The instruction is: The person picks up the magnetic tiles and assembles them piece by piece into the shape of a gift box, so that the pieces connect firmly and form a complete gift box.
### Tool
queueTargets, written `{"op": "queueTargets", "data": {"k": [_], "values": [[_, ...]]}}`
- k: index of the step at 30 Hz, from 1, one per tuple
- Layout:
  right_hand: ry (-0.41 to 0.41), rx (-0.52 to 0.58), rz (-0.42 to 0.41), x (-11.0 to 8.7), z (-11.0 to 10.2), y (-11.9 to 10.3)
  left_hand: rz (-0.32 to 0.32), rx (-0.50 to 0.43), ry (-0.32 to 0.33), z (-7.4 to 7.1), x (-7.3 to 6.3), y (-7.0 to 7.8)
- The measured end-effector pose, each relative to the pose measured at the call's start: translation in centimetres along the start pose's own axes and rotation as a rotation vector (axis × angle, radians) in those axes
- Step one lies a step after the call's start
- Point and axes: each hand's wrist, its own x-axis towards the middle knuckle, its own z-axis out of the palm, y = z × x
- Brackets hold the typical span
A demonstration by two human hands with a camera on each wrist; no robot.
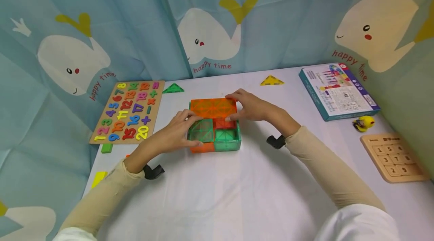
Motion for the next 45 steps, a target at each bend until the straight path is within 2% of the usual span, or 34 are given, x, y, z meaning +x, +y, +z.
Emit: {"op": "queueTargets", "data": {"k": [6,11,19,24,32,38,45], "values": [[-0.02,-0.01,-0.004,-0.2,-0.1,0.2,0.0,-0.026,-0.021,0.3,-0.3,-0.2],[-0.031,-0.003,-0.003,-0.4,-0.2,0.1,0.013,-0.037,0.012,0.8,-0.7,-0.3],[-0.035,-0.008,0.018,-0.3,-0.1,0.3,0.052,0.021,0.052,1.3,-0.9,-0.6],[-0.031,-0.009,0.017,-0.1,-0.2,0.1,0.08,0.048,0.064,1.3,-1.0,-0.7],[-0.034,-0.019,0.02,0.6,-1.1,-0.3,0.083,0.057,0.113,0.9,-0.9,-0.8],[-0.044,-0.009,0.021,0.6,-0.9,-0.2,0.06,0.021,0.087,1.1,-1.1,-1.0],[-0.058,-0.006,0.04,0.4,-0.9,-0.2,-0.007,-0.048,0.08,0.9,-2.2,-1.6]]}}
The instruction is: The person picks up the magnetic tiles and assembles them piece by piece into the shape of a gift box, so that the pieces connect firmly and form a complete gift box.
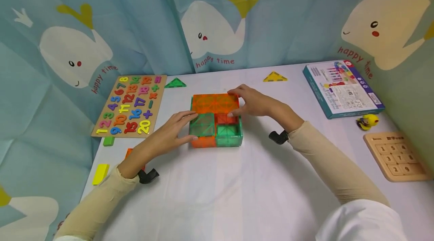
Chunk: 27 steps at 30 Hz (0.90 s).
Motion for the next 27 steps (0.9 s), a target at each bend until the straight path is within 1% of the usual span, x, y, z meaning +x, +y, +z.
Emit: {"op": "queueTargets", "data": {"k": [5,8,11,15,17,19,21,23,27], "values": [[0.008,0.008,-0.004,0.1,-0.1,0.0,-0.058,-0.045,0.016,-0.6,-1.4,-0.8],[0.011,0.01,0.002,0.1,-0.2,0.0,-0.13,-0.072,0.026,-1.2,-2.9,-1.4],[-0.002,0.012,0.012,0.0,0.0,0.0,-0.233,-0.069,0.013,-1.8,-5.3,-2.4],[-0.007,0.018,0.006,0.1,0.1,-0.2,-0.373,-0.027,-0.033,-2.1,-9.4,-4.0],[-0.006,0.019,-0.002,0.2,0.1,-0.3,-0.425,-0.002,-0.063,-2.0,-11.3,-4.7],[-0.004,0.019,-0.003,0.2,0.2,-0.3,-0.474,0.001,-0.098,-1.9,-12.9,-5.3],[-0.001,0.014,0.0,0.2,0.2,-0.2,-0.503,-0.009,-0.122,-1.8,-14.0,-5.8],[-0.001,0.007,0.006,0.1,0.2,0.0,-0.522,-0.031,-0.142,-1.7,-14.8,-6.2],[-0.009,0.003,0.005,0.1,0.1,0.1,-0.524,-0.083,-0.133,-1.4,-15.8,-7.1]]}}
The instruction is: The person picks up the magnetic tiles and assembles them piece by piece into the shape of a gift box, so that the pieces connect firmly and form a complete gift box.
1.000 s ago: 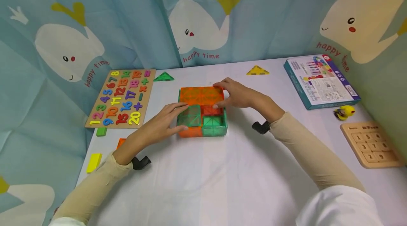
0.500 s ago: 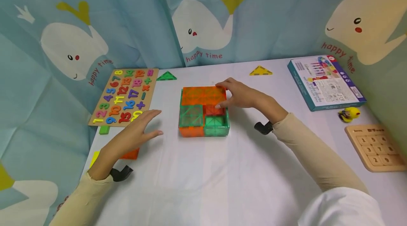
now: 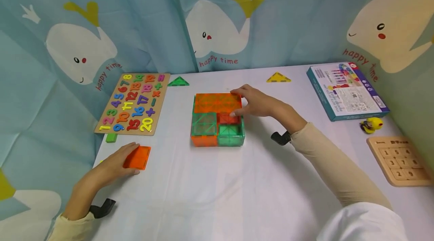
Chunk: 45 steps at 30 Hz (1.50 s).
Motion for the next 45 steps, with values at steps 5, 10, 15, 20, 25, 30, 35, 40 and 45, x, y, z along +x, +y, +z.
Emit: {"op": "queueTargets", "data": {"k": [5,10,15,20,25,30,35,40,45], "values": [[0.011,0.004,-0.005,-0.3,-0.2,0.0,0.038,-0.006,0.052,0.5,0.6,-0.5],[0.013,0.021,-0.005,-0.6,-0.3,0.1,0.073,0.016,0.123,1.3,1.4,-0.3],[0.03,0.016,-0.038,-0.4,-0.2,0.3,0.069,-0.009,0.102,2.0,1.4,0.1],[0.046,-0.007,-0.059,-0.2,-0.3,0.2,0.098,0.031,0.118,1.8,1.5,0.6],[0.05,0.0,-0.065,-0.2,-0.3,0.3,0.111,0.071,0.141,2.1,2.4,1.4],[0.046,-0.001,-0.06,0.0,-0.1,0.4,0.144,0.028,0.178,0.9,3.7,4.0],[0.044,0.0,-0.059,0.3,-0.1,0.5,0.272,-0.009,0.268,-0.7,5.7,8.8],[0.046,-0.003,-0.054,0.4,-0.1,0.6,0.434,0.02,0.266,-0.7,7.9,14.8],[0.06,-0.004,-0.055,0.3,-0.1,0.7,0.541,0.143,0.209,0.4,10.2,19.7]]}}
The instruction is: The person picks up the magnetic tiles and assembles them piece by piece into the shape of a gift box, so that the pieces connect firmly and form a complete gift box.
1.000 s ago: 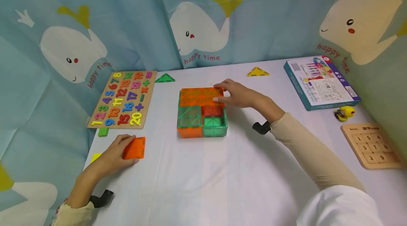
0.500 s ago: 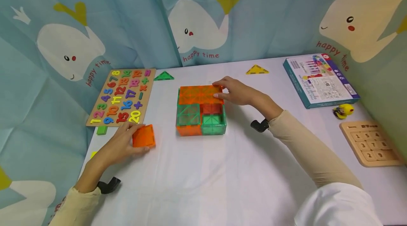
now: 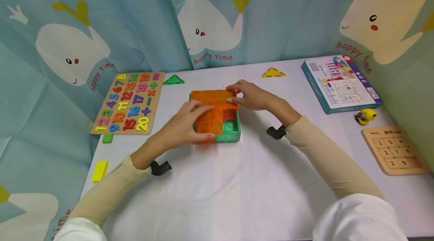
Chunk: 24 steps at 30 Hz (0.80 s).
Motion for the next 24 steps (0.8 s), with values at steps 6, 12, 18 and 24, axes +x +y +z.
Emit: {"op": "queueTargets", "data": {"k": [6,12,18,24], "values": [[-0.004,0.024,0.0,0.0,0.0,0.1,0.029,0.083,-0.064,1.6,3.1,2.0],[-0.004,0.057,0.003,0.2,0.0,0.1,0.007,0.121,-0.115,2.2,4.2,2.1],[0.002,0.071,0.007,0.3,-0.2,0.2,0.007,0.074,-0.137,2.5,4.4,1.8],[0.029,0.057,0.012,0.0,0.3,0.5,0.018,0.068,-0.128,2.4,3.7,1.0]]}}
